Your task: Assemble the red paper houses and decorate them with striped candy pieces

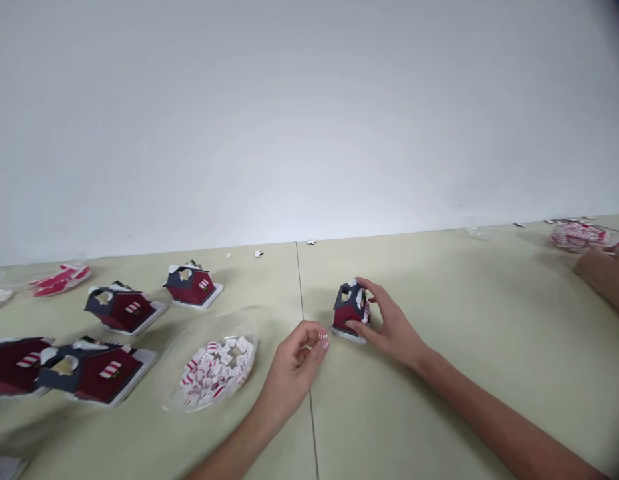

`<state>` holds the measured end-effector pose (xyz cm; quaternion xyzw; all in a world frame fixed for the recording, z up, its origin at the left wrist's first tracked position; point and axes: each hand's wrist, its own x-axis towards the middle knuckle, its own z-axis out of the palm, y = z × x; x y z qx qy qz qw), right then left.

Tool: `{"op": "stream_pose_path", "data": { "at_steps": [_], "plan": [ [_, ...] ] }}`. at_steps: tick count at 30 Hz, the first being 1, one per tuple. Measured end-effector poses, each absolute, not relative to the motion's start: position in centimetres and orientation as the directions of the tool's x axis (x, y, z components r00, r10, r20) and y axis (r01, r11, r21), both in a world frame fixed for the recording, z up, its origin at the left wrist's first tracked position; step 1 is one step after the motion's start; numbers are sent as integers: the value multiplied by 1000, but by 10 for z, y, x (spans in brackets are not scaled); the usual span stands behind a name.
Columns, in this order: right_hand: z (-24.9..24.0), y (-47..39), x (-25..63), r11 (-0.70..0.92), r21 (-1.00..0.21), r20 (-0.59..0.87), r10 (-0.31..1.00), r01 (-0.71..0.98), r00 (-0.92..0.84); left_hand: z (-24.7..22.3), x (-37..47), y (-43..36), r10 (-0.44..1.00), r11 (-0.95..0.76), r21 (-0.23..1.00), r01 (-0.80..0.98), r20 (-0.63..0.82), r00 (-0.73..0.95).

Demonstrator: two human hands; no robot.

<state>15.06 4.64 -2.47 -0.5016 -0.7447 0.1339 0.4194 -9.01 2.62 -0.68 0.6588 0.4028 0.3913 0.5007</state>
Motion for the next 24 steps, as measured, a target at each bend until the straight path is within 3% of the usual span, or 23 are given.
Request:
{"op": "stream_pose_path", "data": {
  "at_steps": [6, 12, 15, 24],
  "plan": [
    [-20, 44, 147, 492, -553, 473, 850, 672, -233, -5, -82, 26, 901, -343, 918, 199, 262, 345],
    [-15, 36, 147, 533, -392, 559, 785, 749, -267, -5, -75, 27, 814, -562, 761, 324, 438, 382],
    [-12, 27, 139, 550, -334, 580, 760, 766, -293, -6, -74, 26, 793, -597, 720, 352, 468, 390],
    [-15, 9, 109, 519, -306, 648, 728, 798, -225, -9, -87, 29, 742, -669, 626, 400, 527, 415]
  ]
}}
